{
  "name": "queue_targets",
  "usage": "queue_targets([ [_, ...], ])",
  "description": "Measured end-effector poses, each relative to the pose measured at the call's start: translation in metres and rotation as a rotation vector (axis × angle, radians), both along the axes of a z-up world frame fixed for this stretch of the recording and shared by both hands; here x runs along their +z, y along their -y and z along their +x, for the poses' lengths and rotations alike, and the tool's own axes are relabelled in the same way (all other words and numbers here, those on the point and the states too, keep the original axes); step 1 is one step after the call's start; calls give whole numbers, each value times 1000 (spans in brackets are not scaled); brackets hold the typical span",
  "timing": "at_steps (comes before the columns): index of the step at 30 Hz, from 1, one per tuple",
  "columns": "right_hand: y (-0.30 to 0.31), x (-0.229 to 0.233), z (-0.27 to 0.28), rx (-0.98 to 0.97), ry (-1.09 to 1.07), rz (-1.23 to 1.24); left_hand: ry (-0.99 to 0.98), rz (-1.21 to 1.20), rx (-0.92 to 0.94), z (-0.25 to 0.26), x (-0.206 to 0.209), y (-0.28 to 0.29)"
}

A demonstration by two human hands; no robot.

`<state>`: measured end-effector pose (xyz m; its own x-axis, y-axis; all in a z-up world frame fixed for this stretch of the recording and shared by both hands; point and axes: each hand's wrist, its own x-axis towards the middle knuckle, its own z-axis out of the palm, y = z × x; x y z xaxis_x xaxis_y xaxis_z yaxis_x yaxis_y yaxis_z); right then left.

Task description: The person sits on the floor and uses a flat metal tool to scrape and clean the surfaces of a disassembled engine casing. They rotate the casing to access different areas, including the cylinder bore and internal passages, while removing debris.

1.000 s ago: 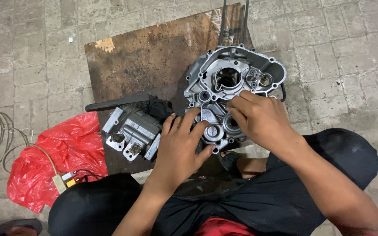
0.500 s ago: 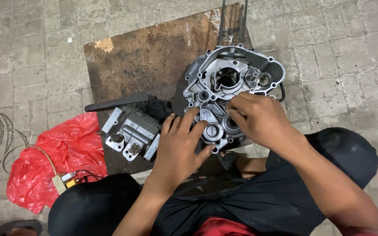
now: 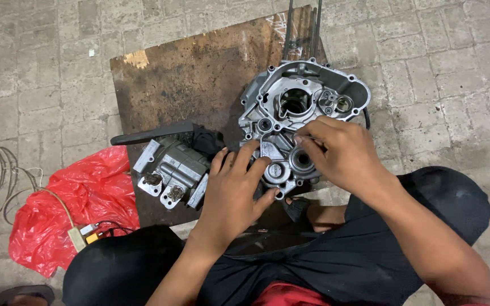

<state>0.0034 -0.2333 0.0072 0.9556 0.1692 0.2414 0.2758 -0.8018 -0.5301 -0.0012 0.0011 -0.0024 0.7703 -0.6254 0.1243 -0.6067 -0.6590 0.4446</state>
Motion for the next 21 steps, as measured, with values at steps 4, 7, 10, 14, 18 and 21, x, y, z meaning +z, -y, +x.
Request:
queue_targets([
  [4,-5,-1,1,40,20,-15,10,-21,0,0,2,1],
  [7,-3,6,2,66,-38,47,-12,-6,1,0,3,0],
  [10,0,5,3,33,-58,86,1,-18,4,0,1,1],
  [14,-2,6,3,63,-31,22,-1,-18,1,0,4,1],
  [18,3,5,5,50,-26,73,5,4,1,-1,1,0],
  [21,-1,1,5,64,-50,76,4,11,9,-1,-2,0],
])
